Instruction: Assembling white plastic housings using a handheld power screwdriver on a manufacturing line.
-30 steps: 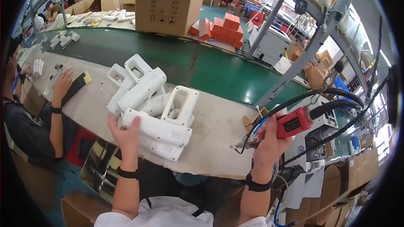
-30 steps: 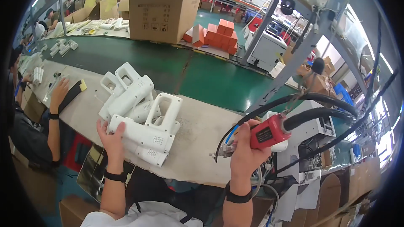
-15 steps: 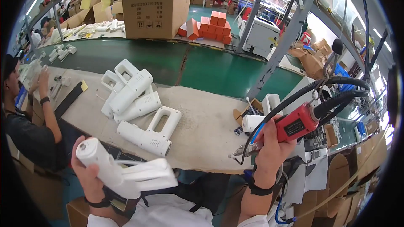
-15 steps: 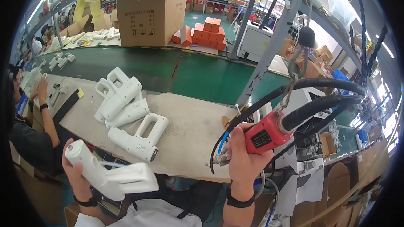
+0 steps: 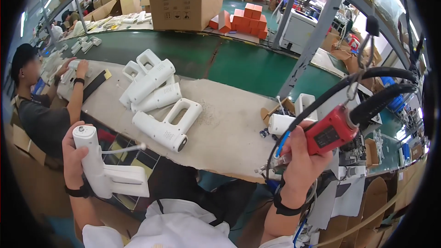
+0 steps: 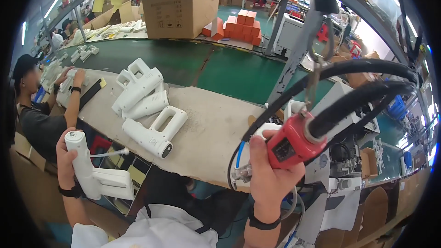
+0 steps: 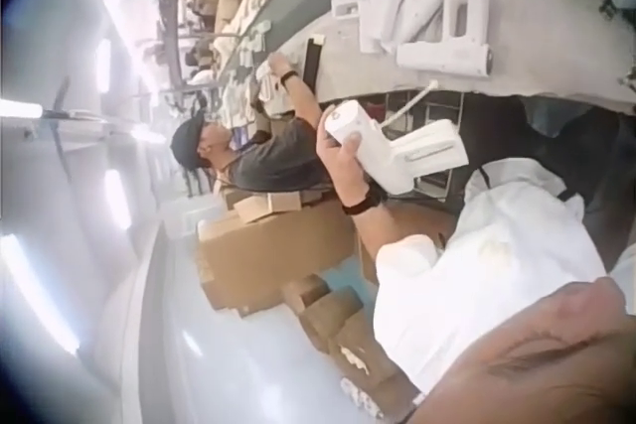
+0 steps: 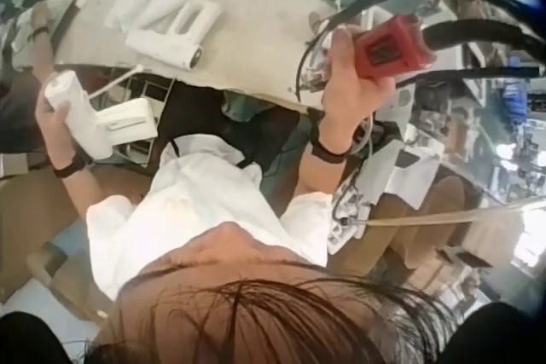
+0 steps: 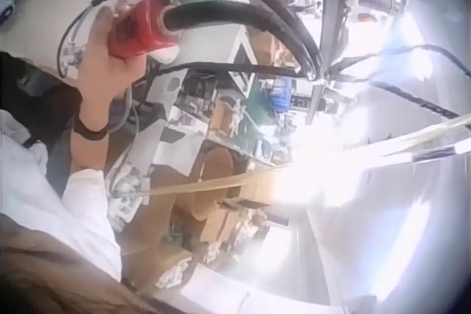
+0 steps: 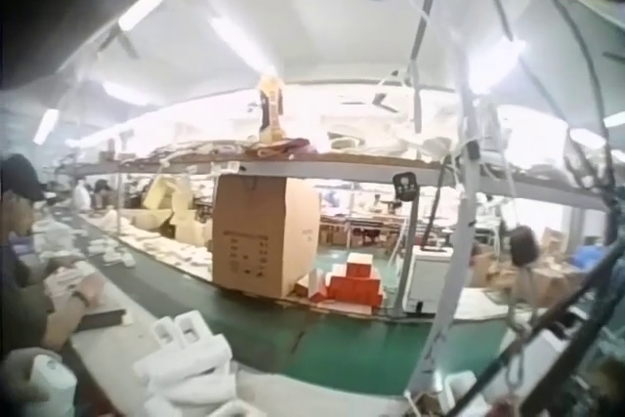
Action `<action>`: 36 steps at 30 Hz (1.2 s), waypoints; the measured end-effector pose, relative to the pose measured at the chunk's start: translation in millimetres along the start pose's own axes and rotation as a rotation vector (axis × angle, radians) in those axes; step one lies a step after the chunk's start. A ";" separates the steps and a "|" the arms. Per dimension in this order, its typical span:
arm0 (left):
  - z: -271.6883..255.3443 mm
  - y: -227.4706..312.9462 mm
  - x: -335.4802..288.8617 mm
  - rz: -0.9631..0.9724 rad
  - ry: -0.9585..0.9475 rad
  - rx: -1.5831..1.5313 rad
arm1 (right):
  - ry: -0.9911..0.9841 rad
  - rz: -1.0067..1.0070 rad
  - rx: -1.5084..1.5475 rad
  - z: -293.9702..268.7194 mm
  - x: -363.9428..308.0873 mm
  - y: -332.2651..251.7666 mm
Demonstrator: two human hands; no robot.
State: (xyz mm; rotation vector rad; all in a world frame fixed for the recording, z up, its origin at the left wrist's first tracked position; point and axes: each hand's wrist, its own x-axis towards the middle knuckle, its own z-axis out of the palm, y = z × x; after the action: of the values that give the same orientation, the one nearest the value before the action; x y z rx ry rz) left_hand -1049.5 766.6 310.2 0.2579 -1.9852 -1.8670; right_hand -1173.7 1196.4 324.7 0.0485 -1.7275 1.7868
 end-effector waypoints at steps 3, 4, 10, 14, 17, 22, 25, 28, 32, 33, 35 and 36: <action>-3.8 -4.7 1.4 0.003 0.041 0.065 | 0.062 0.035 0.025 3.3 0.4 3.9; -7.4 -6.2 2.2 0.018 0.050 0.095 | 0.111 0.066 0.038 8.3 0.3 9.4; -4.6 -8.2 46.1 -0.041 0.146 0.085 | 0.009 -0.040 0.099 -10.8 7.3 29.4; -26.6 12.5 85.0 -0.125 0.151 0.229 | -0.216 -0.039 0.407 -21.2 9.0 53.6; -39.8 64.0 127.3 -0.140 0.107 0.359 | -0.119 0.088 0.530 -63.3 11.5 78.7; 14.1 71.7 188.9 -0.207 -0.239 0.324 | -0.184 0.097 0.670 -42.0 10.2 74.2; 67.4 40.6 195.4 -0.221 -0.579 0.218 | -0.184 -0.050 0.638 20.3 15.6 59.6; 111.3 1.2 169.5 -0.306 -0.832 0.189 | 0.199 0.006 0.253 38.0 3.9 38.6; 160.8 -75.0 114.0 -0.428 -0.942 0.146 | 0.032 0.025 0.085 54.8 -4.3 31.1; 175.4 -85.7 100.2 -0.406 -1.001 0.153 | 0.010 -0.001 0.029 54.8 -4.9 17.4; 205.8 -102.4 78.0 -0.359 -1.074 0.164 | 0.084 -0.008 -0.006 54.8 -7.2 1.2; 221.7 -110.7 68.8 -0.280 -1.031 0.163 | 0.115 -0.009 -0.023 50.5 -7.8 -1.5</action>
State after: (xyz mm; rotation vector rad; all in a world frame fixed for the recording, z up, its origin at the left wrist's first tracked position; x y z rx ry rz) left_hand -1217.3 931.4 206.2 -0.5321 -2.8697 -2.2655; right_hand -1187.0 1147.3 329.3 -0.0552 -1.6627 1.7287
